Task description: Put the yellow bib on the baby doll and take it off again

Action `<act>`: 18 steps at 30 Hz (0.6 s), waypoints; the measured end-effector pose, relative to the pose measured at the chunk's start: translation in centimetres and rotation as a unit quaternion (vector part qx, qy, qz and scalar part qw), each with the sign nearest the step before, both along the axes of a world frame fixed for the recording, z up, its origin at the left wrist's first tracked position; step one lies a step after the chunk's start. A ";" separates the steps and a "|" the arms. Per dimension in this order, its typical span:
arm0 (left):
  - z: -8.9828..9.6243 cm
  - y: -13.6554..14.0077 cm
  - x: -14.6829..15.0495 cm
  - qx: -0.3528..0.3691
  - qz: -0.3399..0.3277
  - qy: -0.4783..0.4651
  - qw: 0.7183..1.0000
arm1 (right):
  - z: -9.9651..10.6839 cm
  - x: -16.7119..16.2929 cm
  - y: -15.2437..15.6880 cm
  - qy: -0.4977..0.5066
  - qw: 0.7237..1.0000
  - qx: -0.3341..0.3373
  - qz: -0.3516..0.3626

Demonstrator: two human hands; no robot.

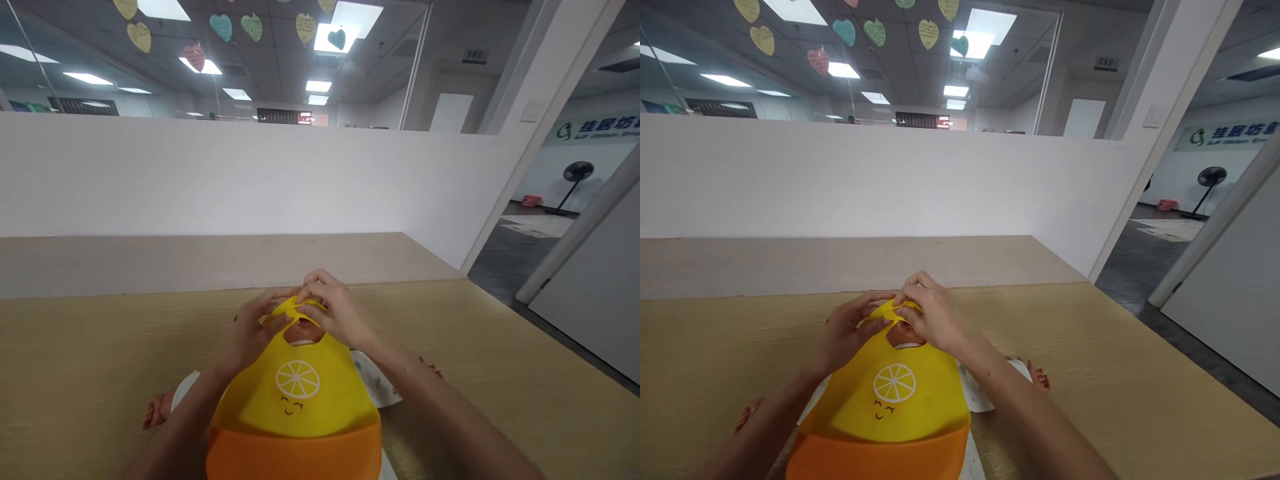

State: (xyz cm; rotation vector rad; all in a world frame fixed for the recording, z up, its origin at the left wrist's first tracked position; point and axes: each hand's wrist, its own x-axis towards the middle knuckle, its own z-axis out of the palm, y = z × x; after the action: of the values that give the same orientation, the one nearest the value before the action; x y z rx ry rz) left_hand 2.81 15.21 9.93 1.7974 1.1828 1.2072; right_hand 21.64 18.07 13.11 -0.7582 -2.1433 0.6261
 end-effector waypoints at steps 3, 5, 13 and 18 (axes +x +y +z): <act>0.1 -0.1 0.2 0.023 0.012 0.052 0.998 | 0.2 0.0 0.0 -0.047 0.998 -0.016 0.027; 0.2 -0.2 0.1 0.044 0.041 0.099 0.993 | 0.2 0.0 0.0 -0.071 0.997 -0.017 0.033; 1.7 -5.5 -3.4 0.091 0.270 0.077 0.956 | 3.2 2.9 0.5 -0.021 0.997 -0.059 -0.049; -2.2 -10.6 -5.3 -0.008 0.297 0.077 0.952 | 8.9 7.0 0.6 0.029 0.984 -0.133 -0.111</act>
State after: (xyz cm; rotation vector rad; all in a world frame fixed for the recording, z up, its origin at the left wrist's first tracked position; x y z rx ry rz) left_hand -2.48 4.61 7.77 1.5908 1.9087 1.3825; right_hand 28.63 18.71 22.05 -1.0935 -1.9077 0.8137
